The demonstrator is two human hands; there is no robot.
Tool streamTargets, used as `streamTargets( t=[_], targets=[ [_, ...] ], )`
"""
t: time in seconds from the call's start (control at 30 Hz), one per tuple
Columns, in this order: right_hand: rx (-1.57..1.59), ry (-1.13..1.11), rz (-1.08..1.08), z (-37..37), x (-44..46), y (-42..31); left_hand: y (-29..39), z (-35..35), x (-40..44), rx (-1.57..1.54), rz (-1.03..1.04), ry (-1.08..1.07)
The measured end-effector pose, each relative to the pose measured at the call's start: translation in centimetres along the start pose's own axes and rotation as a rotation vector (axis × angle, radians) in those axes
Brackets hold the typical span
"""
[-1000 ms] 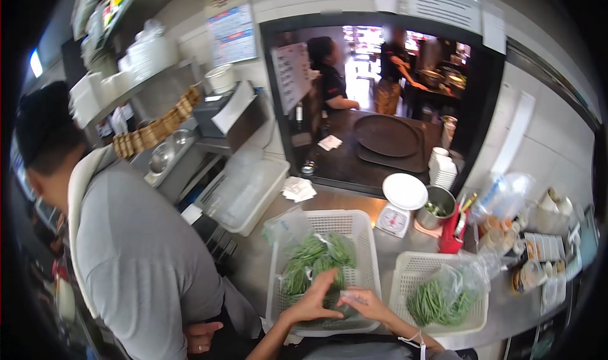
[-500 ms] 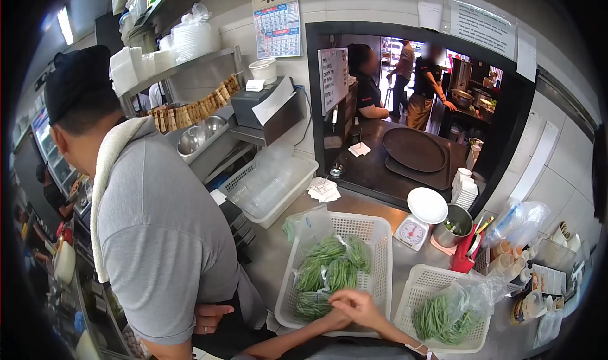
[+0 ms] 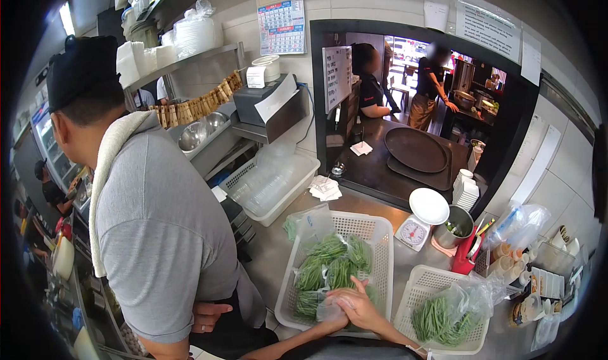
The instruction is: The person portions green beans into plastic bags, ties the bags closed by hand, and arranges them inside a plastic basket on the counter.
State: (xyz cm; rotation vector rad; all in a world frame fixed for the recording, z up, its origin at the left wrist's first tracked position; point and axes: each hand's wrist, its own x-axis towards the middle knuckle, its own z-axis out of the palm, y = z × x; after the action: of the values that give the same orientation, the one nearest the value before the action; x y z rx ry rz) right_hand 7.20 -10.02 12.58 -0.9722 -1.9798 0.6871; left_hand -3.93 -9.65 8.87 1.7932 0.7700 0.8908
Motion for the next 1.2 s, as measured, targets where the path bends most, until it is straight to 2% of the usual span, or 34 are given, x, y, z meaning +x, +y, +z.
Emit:
streamTargets(
  t=[0.13, 0.23, 0.33, 0.43, 0.5, 0.53, 0.57, 0.67, 0.73, 0.77, 0.83, 0.9, 0.97, 1.07, 1.1, 1.17, 1.2],
  targets=[
    [0.498, -0.147, 0.007, -0.2, -0.3, 0.4, -4.9, 1.9, 0.2, -0.031, 0.092, -0.041],
    [0.819, -0.093, 0.172, 1.0, -1.6, 2.5, -7.6, 3.0, 0.0, -0.070, 0.144, -0.032],
    [0.706, -0.212, 0.320, -0.1, -1.1, 0.2, -8.8, 4.0, 0.1, -0.094, 0.166, -0.020],
    [0.561, -0.070, 0.204, 0.6, -0.4, -1.0, -8.3, 3.7, -0.3, -0.112, 0.115, -0.009],
    [0.650, -0.090, 0.227, -0.1, -0.3, -1.4, -7.8, 2.8, -0.1, -0.124, 0.094, 0.006],
    [0.696, -0.101, 0.240, -0.4, -0.2, -1.6, -7.6, 2.2, -0.1, -0.058, 0.158, 0.039],
    [0.625, -0.041, 0.214, -0.7, -0.1, -1.8, -7.0, 1.6, 0.0, 0.008, 0.220, 0.071],
    [0.426, 0.125, 0.184, -1.4, 0.1, -2.0, -9.0, 0.3, 0.7, 0.366, 0.098, 0.076],
    [0.312, 0.217, 0.225, -1.9, 0.0, -1.5, -7.7, -1.8, 1.6, 0.427, -0.003, 0.114],
    [0.115, 0.192, 0.244, -2.1, -0.4, -1.1, -6.9, -3.2, 2.4, 0.456, -0.052, 0.134],
    [-0.282, 0.140, 0.273, -2.2, -1.8, 0.4, -5.4, -6.3, 4.9, 0.365, 0.012, 0.352],
    [-0.558, 0.018, 0.298, -1.3, -4.6, 2.6, -4.9, -10.0, 7.7, 0.343, -0.058, 0.511],
    [-0.725, -0.057, 0.289, -0.3, -6.7, 3.6, -1.1, -14.3, 11.1, 0.333, -0.003, 0.614],
    [-0.774, -0.090, 0.272, 0.1, -7.7, 4.0, 1.4, -19.8, 17.0, 0.463, 0.372, 0.785],
    [-0.757, -0.094, 0.289, 0.1, -7.7, 4.1, 3.1, -21.3, 19.1, 0.382, 0.357, 0.815],
    [-0.747, -0.101, 0.311, 0.3, -7.8, 4.4, 4.8, -24.8, 24.7, 0.435, 0.548, 0.936],
    [-0.756, -0.108, 0.314, 0.4, -7.9, 4.5, 5.8, -26.4, 27.4, 0.498, 0.532, 0.994]
  ],
)
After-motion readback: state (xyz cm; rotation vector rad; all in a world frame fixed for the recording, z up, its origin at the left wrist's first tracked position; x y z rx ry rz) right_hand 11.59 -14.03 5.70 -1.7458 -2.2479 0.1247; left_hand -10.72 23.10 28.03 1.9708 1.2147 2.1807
